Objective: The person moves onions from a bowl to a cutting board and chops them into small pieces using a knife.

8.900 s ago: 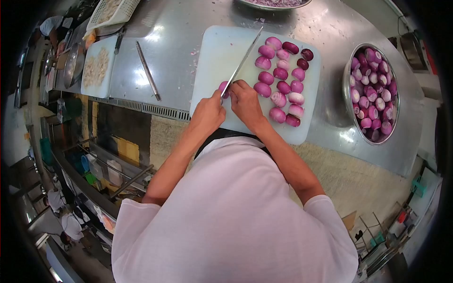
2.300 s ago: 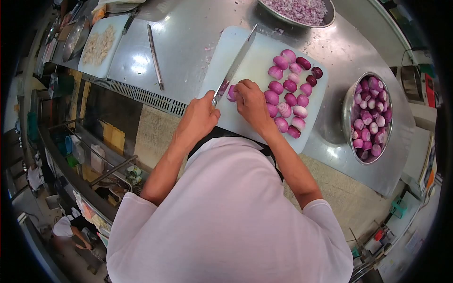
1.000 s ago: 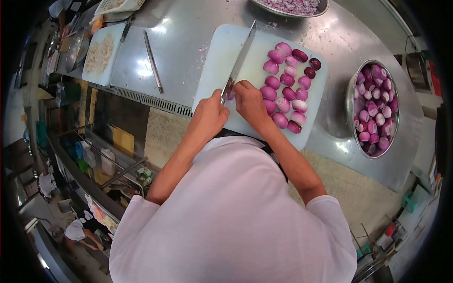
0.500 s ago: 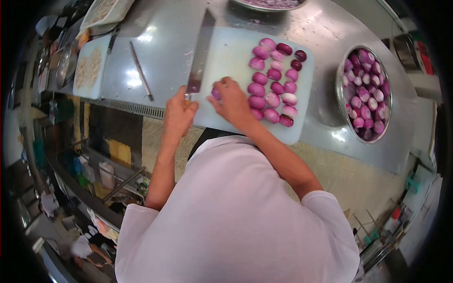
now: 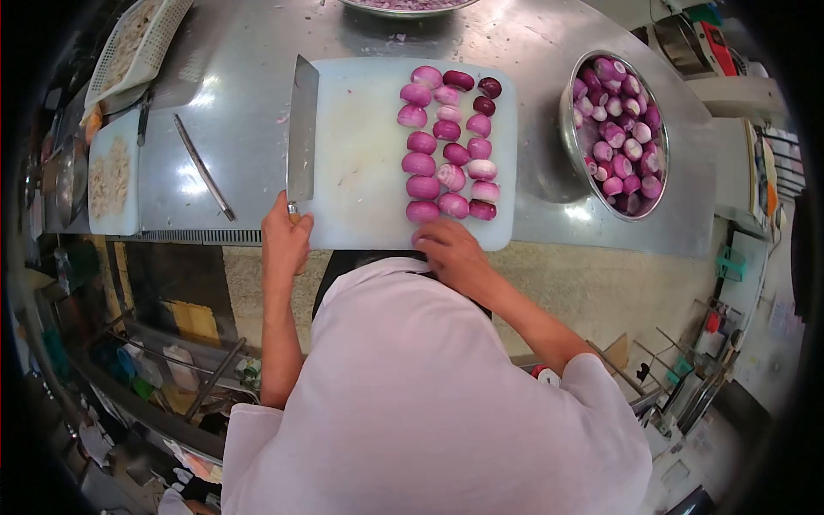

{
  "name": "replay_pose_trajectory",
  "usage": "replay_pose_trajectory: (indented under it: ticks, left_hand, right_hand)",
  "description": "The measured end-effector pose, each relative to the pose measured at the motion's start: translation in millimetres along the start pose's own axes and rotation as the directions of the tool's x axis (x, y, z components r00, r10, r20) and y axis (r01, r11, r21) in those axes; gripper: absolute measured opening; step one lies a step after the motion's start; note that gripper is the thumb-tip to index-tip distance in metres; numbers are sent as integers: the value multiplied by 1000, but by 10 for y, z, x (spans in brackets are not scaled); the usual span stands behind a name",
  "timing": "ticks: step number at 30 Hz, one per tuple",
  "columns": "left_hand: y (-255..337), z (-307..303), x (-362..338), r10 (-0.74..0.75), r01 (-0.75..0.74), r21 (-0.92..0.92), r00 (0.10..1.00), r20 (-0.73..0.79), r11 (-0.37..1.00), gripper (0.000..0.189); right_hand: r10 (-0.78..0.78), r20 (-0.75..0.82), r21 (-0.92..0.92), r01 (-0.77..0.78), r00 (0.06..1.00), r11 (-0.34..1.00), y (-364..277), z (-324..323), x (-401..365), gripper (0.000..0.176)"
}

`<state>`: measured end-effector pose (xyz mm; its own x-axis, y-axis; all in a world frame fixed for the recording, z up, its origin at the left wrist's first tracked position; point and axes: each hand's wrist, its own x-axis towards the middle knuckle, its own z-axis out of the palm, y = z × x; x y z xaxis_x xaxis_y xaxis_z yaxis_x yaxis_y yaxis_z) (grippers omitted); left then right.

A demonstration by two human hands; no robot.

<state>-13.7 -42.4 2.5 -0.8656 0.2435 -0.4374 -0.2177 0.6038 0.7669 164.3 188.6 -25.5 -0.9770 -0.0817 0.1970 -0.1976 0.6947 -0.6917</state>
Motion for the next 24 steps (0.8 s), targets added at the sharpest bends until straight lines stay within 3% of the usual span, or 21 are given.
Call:
replay_pose_trajectory:
  ticks: [2,5,8,11,12,14,17,19,24]
  left_hand:
    - [-2,-2,9,27,-27,20,1000,4,999,32]
    - [16,4,4,36,-36,-1,999,28,999,31]
    - [-136,99,39,141,-142,65,990,25,988,25]
    - [-71,333,-41,189,-190,10,981,53,982,20]
    - [72,427,-76,143,-142,-21,985,92,990,23]
    - [224,631,-86,103,-98,-44,985,135,994,27]
    - [349,950,-75,125,-123,-26,958,258,992,29]
    - [461,1146,-132,379,-408,64,888,260,911,32]
    - [592,1306,-201,384,-425,64,865,322,903,37]
  right_hand:
    - [145,-109,-71,-153,983,986,88,-10,-170,28]
    - [150,-257,-183,-200,955,963,138,-35,-234,34]
    - [206,-354,-168,-279,912,945,219,-1,-312,36]
    - [235,-388,-200,-330,891,923,212,31,-366,40]
    - [237,-392,-198,-333,889,922,166,23,-335,40]
    - [351,-465,-126,-454,813,882,27,25,-201,51]
    - [421,-474,-152,-543,773,826,1,144,-10,64]
    - [459,-471,-180,-592,753,786,49,273,92,64]
    - [477,-505,-250,-651,720,717,192,393,86,62]
